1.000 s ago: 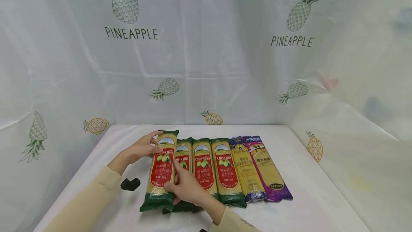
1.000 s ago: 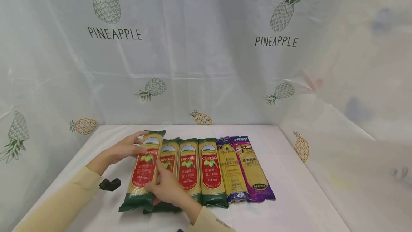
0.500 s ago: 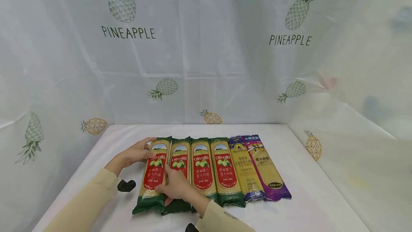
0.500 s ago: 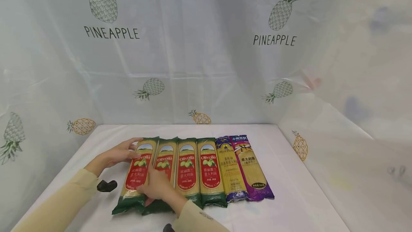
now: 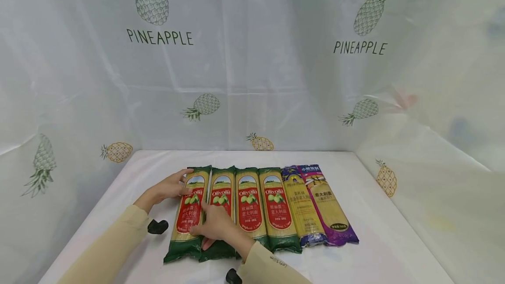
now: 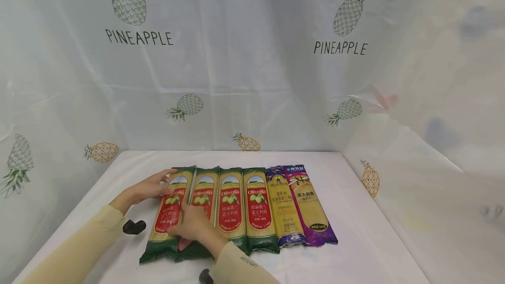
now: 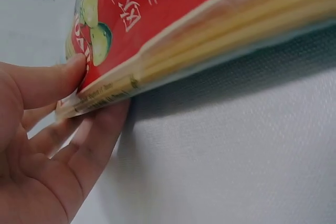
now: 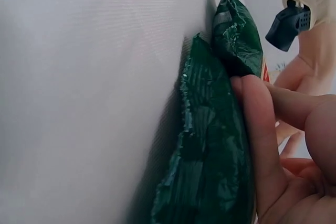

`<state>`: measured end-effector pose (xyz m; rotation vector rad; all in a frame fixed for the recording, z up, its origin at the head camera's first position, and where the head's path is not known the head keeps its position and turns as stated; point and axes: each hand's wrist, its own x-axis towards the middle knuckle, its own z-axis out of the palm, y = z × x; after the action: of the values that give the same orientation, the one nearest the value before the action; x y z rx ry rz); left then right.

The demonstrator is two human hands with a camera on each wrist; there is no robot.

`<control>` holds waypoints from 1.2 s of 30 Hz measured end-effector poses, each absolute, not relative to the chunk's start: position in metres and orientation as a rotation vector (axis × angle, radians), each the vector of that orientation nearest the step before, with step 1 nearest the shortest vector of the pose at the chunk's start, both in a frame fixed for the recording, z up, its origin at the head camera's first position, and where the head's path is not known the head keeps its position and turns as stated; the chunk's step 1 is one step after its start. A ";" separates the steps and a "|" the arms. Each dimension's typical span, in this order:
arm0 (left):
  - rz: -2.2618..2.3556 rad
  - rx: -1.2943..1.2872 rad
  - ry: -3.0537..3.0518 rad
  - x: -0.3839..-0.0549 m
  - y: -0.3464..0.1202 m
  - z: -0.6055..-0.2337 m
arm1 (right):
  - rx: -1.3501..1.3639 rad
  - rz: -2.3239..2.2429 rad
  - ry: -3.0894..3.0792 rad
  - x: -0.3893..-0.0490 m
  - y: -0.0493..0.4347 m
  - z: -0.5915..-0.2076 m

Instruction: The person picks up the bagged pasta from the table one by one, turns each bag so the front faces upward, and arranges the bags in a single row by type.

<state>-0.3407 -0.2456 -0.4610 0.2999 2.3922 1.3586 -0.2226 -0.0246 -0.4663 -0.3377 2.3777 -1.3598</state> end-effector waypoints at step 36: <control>1.130 0.362 2.601 -0.333 -0.256 -0.476 | -0.514 -1.371 2.328 -0.213 -0.008 -0.469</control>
<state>-0.3330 -0.2563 -0.4759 0.3624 2.6008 1.1299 -0.2128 -0.0079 -0.4685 -0.5140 2.3278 -1.3706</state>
